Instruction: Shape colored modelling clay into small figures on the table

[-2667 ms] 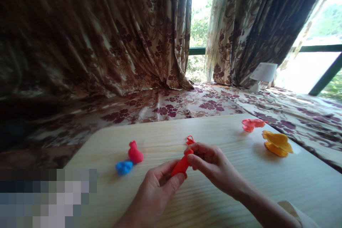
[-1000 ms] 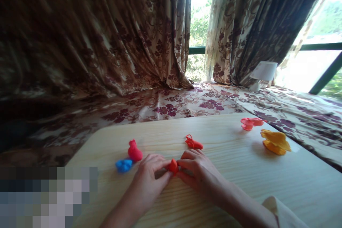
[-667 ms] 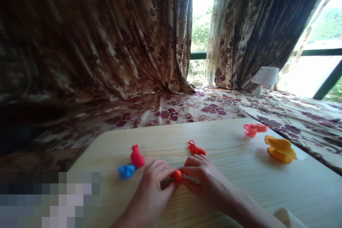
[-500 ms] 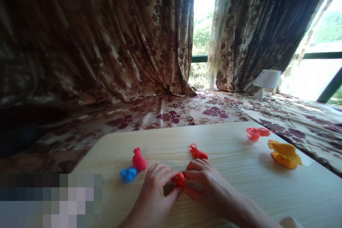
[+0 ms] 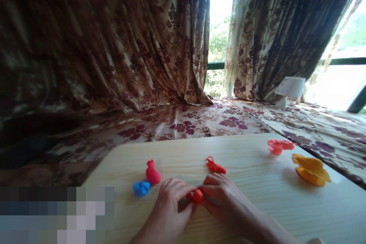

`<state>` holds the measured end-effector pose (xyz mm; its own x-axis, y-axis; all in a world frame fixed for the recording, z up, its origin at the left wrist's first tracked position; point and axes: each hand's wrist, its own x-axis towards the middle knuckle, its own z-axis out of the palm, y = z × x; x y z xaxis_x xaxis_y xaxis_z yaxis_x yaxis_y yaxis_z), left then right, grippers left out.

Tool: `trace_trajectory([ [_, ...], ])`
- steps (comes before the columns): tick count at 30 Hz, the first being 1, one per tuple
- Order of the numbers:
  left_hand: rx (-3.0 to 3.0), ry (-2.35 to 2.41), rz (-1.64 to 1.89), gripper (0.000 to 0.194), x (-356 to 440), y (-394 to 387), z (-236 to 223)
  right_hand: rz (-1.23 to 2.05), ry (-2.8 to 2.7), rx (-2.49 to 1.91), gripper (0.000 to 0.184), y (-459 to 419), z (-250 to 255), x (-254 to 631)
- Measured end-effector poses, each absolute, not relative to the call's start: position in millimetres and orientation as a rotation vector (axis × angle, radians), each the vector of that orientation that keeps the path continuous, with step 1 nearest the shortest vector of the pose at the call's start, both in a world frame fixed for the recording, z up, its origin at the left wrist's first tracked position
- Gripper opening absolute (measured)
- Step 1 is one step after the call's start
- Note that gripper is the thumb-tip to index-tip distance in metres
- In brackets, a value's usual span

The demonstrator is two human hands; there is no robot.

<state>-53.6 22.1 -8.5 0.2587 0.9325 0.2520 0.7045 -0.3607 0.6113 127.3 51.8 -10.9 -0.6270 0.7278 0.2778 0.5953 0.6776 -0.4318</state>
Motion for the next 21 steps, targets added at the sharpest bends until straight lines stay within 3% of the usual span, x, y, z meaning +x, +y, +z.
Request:
trace_trajectory([
  [6,2.113,1.575,0.879,0.004,-50.0,22.5,-10.2,0.477,-2.429,-1.047,0.01,50.5,-8.8,129.4],
  [10,2.072,1.569,0.882,0.011,-49.4,21.5,-10.9,0.453,-2.463,-1.041,0.003,50.1,-9.0,128.4],
  [21,2.088,1.503,0.863,0.017,-52.1,22.5,-9.8,0.423,-2.441,-1.055,0.012,50.9,-11.8,125.9],
])
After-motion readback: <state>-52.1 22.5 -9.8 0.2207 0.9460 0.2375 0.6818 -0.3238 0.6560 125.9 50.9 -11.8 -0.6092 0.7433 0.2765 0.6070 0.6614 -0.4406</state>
